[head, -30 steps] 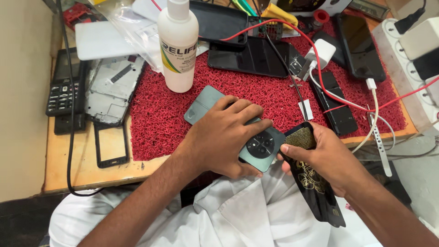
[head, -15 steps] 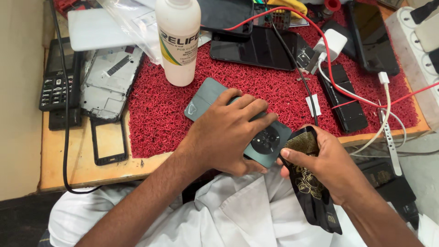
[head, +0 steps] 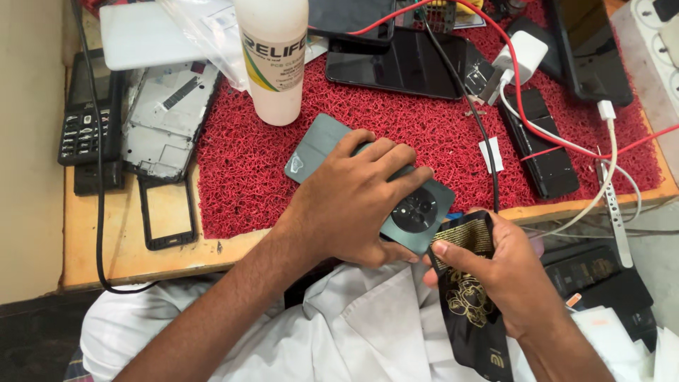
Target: The person removes the back cover of a smartphone, then uses a green screwdriver to unscrew components inside the camera module area. The back cover is placed on the table, and the phone remains open with internal parts exposed.
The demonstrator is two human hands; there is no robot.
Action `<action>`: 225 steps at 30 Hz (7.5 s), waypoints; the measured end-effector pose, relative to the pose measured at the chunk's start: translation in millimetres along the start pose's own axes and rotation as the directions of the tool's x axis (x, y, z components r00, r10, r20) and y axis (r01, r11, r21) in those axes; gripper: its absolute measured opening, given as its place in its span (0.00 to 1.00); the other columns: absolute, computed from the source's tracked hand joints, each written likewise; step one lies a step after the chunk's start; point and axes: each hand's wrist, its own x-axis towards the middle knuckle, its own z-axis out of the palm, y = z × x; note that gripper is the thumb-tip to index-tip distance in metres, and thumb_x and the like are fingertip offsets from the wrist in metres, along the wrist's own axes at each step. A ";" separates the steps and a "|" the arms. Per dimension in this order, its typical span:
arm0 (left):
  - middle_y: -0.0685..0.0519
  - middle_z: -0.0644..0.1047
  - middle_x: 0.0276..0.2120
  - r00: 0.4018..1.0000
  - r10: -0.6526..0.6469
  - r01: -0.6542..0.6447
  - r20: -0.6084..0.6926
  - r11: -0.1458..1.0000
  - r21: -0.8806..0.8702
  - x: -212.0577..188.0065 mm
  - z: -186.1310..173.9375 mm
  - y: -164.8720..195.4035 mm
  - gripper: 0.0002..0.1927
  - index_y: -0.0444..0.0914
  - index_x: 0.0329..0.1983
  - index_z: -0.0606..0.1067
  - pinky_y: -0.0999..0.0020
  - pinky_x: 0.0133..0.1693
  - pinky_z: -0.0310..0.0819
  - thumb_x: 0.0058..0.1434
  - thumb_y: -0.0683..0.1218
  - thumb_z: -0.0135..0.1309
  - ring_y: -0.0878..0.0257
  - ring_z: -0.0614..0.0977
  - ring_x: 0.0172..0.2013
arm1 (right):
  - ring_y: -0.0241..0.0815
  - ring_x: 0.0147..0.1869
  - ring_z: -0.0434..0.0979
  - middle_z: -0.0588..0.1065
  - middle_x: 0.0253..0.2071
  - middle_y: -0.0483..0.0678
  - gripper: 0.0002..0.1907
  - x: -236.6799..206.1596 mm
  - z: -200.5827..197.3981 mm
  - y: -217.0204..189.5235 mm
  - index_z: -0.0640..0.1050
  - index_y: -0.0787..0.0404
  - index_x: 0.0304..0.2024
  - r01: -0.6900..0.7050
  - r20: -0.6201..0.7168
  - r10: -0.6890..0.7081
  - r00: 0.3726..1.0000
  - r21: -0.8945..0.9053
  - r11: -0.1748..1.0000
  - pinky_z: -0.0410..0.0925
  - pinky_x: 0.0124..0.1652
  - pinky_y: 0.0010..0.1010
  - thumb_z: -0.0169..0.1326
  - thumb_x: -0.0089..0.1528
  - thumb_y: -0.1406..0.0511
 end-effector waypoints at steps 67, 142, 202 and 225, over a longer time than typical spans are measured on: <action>0.41 0.82 0.38 0.974 -0.218 0.225 0.066 0.963 -0.147 39.3 -86.9 -7.8 0.14 0.32 0.49 0.78 0.48 0.42 0.74 0.66 0.44 0.49 0.42 0.81 0.42 | 0.38 0.36 0.82 0.80 0.41 0.51 0.22 11.6 -58.0 0.3 0.71 0.62 0.60 0.351 -0.164 -0.311 0.936 0.405 0.844 0.76 0.35 0.28 0.54 0.63 0.73; 0.46 0.77 0.57 0.693 -0.659 0.074 0.293 -0.339 -0.938 -51.2 8.0 29.5 0.25 0.26 0.69 0.65 0.67 0.60 0.72 0.70 0.36 0.50 0.65 0.77 0.57 | 0.36 0.49 0.80 0.80 0.47 0.58 0.22 59.5 36.7 1.0 0.71 0.78 0.62 0.442 0.253 -0.495 0.831 0.240 0.864 0.72 0.46 0.24 0.51 0.66 0.73; 0.41 0.74 0.56 0.693 -0.713 -0.227 0.108 -0.357 -0.906 1.2 9.3 88.6 0.36 0.32 0.78 0.56 0.64 0.56 0.71 0.71 0.51 0.48 0.59 0.78 0.53 | 0.36 0.31 0.81 0.78 0.39 0.49 0.52 -26.4 57.2 -49.6 0.59 0.55 0.79 0.655 0.105 -0.695 0.711 -0.457 0.601 0.75 0.33 0.24 0.66 0.55 0.72; 0.36 0.69 0.73 0.971 -0.239 0.105 -0.012 0.473 -0.875 -5.5 -72.9 49.1 0.35 0.27 0.75 0.62 0.55 0.75 0.60 0.78 0.59 0.43 0.46 0.70 0.76 | 0.51 0.76 0.61 0.57 0.75 0.64 0.26 -19.5 86.4 -24.7 0.66 0.65 0.67 0.988 -0.403 -0.903 0.151 0.081 0.130 0.63 0.74 0.43 0.56 0.75 0.57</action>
